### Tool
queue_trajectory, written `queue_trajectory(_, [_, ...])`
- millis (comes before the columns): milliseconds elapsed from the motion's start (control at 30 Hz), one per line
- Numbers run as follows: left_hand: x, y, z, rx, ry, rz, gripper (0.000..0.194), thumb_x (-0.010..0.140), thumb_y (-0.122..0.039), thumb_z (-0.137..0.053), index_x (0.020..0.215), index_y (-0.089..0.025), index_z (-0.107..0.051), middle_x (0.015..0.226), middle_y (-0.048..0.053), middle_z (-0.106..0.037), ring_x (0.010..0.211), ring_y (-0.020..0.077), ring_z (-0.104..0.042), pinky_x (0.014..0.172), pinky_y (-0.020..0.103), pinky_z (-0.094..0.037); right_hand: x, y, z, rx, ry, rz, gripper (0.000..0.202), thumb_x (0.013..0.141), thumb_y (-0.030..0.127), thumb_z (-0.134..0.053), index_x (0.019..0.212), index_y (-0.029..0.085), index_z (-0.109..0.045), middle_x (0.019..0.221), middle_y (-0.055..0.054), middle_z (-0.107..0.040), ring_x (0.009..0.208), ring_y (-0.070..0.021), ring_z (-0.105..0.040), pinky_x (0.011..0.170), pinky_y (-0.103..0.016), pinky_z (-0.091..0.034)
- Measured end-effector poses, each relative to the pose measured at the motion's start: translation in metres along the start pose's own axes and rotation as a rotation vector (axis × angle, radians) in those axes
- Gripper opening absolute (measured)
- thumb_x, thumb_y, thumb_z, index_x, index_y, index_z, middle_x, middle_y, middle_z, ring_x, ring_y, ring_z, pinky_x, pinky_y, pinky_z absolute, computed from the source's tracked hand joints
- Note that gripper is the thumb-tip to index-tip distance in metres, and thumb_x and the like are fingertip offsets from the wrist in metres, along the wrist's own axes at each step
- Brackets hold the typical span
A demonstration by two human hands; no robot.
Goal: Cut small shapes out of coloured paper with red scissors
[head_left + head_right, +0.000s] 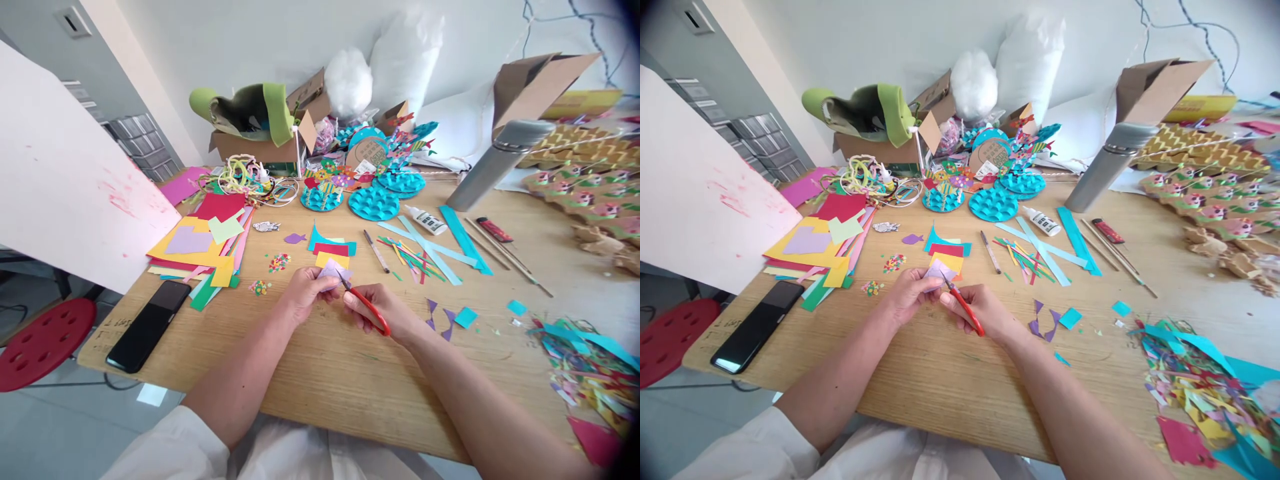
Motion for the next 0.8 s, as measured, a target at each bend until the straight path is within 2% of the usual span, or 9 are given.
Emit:
queue_trajectory(433, [-0.0017,-0.0037,-0.0006,0.013,0.012,-0.002,0.026,0.059,-0.032,-0.075,0.07,-0.01,-0.066,0.055,0.003,-0.061,0.049,0.0108,-0.054,0.05,0.023,-0.042,-0.0008,0.0055,0.0003,0.008,-0.037,-0.04,0.053,0.064,0.067,-0.071,0.057,0.019,-0.051,0.041,0.003,-0.05,0.034,-0.0081,-0.041,0.035,-0.021,-0.025])
queue_trajectory(600, [-0.0003,-0.0037,0.0014,0.018,-0.021,-0.041,0.029,0.061,-0.034,-0.074,0.079,-0.012,-0.068,0.071,0.005,-0.068,0.062,0.0136,-0.061,0.062,0.027,-0.049,-0.0012,0.005,0.0005,0.003,-0.049,-0.058,0.053,0.064,0.068,-0.07,0.059,0.017,-0.055,0.04,0.002,-0.05,0.034,-0.0083,-0.042,0.035,-0.02,-0.025])
queue_trajectory(800, [0.0003,-0.003,-0.0002,0.032,-0.057,-0.116,0.024,0.06,-0.031,-0.074,0.076,-0.013,-0.071,0.07,0.003,-0.068,0.061,0.0106,-0.058,0.06,0.023,-0.044,0.0007,-0.0002,0.0012,0.005,-0.038,-0.063,0.05,0.066,0.064,-0.071,0.06,0.017,-0.055,0.04,0.003,-0.051,0.033,-0.0079,-0.043,0.035,-0.019,-0.027])
Point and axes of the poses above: each hand's wrist, its own x-axis towards the middle knuckle, its own z-axis out of the back of the hand, y = z × x, the point moved 1 cm from there along x, towards the middle knuckle
